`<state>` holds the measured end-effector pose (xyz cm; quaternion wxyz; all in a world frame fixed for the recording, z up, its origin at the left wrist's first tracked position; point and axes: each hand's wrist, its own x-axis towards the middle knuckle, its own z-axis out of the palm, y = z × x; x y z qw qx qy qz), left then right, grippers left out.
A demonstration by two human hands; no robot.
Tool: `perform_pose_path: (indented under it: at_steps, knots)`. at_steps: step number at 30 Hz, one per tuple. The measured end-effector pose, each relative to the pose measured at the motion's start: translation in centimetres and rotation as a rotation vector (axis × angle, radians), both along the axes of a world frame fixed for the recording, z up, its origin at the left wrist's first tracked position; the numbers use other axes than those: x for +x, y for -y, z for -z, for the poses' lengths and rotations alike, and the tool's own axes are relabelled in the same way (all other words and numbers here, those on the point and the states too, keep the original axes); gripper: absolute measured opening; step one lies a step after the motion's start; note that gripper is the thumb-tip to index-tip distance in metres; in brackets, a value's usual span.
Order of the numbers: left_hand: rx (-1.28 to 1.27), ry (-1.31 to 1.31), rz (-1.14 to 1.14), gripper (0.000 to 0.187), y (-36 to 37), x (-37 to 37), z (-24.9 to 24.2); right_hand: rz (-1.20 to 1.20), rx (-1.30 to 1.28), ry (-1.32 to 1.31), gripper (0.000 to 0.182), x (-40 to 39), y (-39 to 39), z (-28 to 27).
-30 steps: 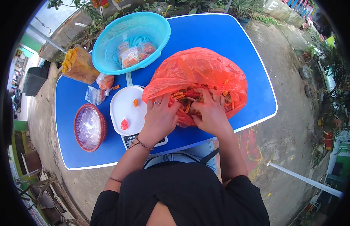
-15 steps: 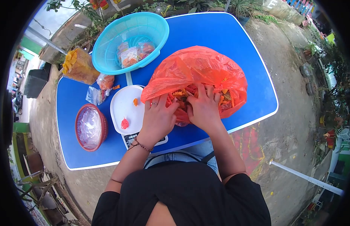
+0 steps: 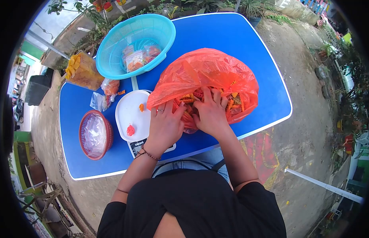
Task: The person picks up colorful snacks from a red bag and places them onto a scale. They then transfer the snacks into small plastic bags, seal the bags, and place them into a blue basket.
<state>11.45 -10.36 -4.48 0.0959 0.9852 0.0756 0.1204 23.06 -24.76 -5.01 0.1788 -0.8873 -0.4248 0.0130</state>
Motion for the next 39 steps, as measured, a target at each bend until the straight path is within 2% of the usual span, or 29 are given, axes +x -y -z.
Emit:
perform_pose_path:
  at_steps: [7, 13, 16, 19, 25, 31, 39]
  knots:
    - [0.019, 0.067, 0.018, 0.048, -0.2, -0.6, -0.5, 0.05, 0.043, -0.033, 0.019, 0.3, 0.3, 0.3]
    - [0.004, 0.084, 0.035, 0.046, -0.5, -0.6, -0.5, 0.108, 0.224, -0.304, 0.02, 1.3, 1.2, -1.1]
    - [-0.009, 0.087, 0.046, 0.043, -0.4, -0.7, -0.6, 0.145, 0.22, -0.279, 0.02, 1.7, 1.4, -0.4]
    - [-0.014, 0.101, 0.056, 0.041, -0.4, -0.8, -0.7, 0.224, 0.143, -0.093, 0.02, 1.5, 0.9, 0.4]
    - [-0.046, 0.095, 0.061, 0.04, -0.5, -0.7, -0.7, 0.054, 0.079, 0.149, 0.018, -0.7, -0.5, -0.1]
    - [-0.09, 0.067, 0.064, 0.041, -0.4, -0.9, -0.4, 0.11, 0.068, 0.068, 0.024, -0.3, -0.8, 1.0]
    - [-0.15, 0.075, 0.116, 0.038, -0.3, -0.8, 0.0, 0.011, 0.046, 0.043, 0.028, -0.3, -0.5, 0.2]
